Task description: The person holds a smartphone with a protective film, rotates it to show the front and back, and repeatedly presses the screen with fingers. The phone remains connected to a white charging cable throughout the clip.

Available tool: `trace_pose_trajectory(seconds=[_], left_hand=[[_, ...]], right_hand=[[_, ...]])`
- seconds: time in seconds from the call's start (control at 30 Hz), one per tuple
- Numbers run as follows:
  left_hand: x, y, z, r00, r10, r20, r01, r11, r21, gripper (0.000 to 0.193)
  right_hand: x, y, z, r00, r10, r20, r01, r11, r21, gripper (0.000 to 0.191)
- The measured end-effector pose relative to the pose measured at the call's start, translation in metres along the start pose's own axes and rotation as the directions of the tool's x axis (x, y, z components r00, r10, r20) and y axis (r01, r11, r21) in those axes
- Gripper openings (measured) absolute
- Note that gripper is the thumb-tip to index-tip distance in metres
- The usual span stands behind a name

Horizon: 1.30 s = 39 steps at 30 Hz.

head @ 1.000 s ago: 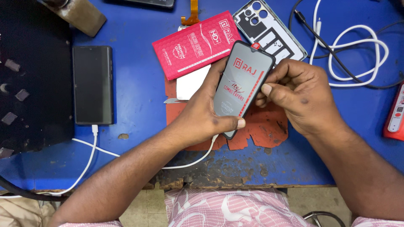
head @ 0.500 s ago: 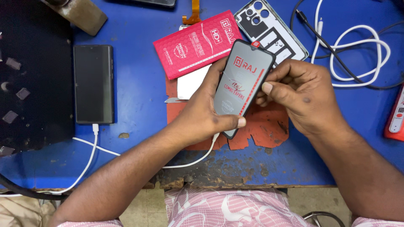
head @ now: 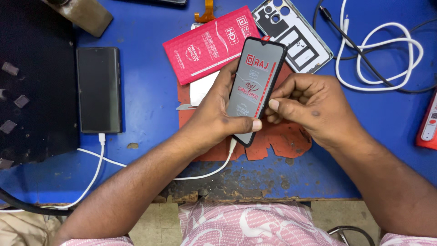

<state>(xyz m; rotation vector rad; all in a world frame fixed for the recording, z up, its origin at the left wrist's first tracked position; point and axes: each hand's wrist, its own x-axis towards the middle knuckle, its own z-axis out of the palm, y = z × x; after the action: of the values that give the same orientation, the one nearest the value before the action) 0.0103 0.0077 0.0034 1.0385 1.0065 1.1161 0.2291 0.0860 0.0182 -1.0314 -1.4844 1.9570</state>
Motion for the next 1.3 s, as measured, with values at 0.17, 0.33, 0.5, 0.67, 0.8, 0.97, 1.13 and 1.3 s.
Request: trace_pose_trajectory(seconds=[0.17,0.33,0.5,0.67,0.8,0.97,1.13,1.3], left_hand=[[-0.001,0.0,0.001,1.0,0.02,-0.004,-0.02,0.999,0.026,0.11],[-0.002,-0.001,0.002,0.999,0.032,-0.01,-0.031,0.998,0.045,0.112],[-0.002,0.0,0.004,0.999,0.042,-0.025,-0.039,0.993,0.109,0.113],[-0.001,0.005,0.004,0.992,0.104,-0.076,-0.087,0.976,0.2,0.112],[-0.004,0.011,0.009,0.99,0.087,-0.113,-0.055,0.965,0.257,0.112],[-0.006,0.013,0.004,0.97,0.236,-0.066,-0.196,0.909,0.368,0.096],[0.0,0.013,-0.008,0.995,0.026,-0.095,-0.016,0.994,0.107,0.057],[0.003,0.012,-0.011,0.996,-0.055,-0.067,0.059,0.997,0.05,0.032]], right_hand=[[0.0,0.001,0.001,1.0,0.001,0.003,-0.001,1.0,0.004,0.005],[-0.001,0.004,0.0,1.0,-0.002,0.0,0.002,1.0,0.025,0.005],[0.0,0.003,-0.003,1.0,-0.004,0.016,0.003,0.999,0.034,0.006],[0.003,-0.003,0.0,0.996,-0.02,0.092,0.013,0.997,0.081,0.015],[0.006,-0.002,0.016,0.998,0.018,0.061,-0.02,0.999,0.031,0.031],[0.008,-0.002,0.02,1.0,-0.003,0.014,0.004,0.999,-0.047,0.032],[0.007,-0.002,0.018,1.0,0.0,-0.013,0.0,0.999,-0.032,0.032],[0.008,-0.003,0.015,1.0,-0.015,-0.019,0.014,0.999,-0.042,0.031]])
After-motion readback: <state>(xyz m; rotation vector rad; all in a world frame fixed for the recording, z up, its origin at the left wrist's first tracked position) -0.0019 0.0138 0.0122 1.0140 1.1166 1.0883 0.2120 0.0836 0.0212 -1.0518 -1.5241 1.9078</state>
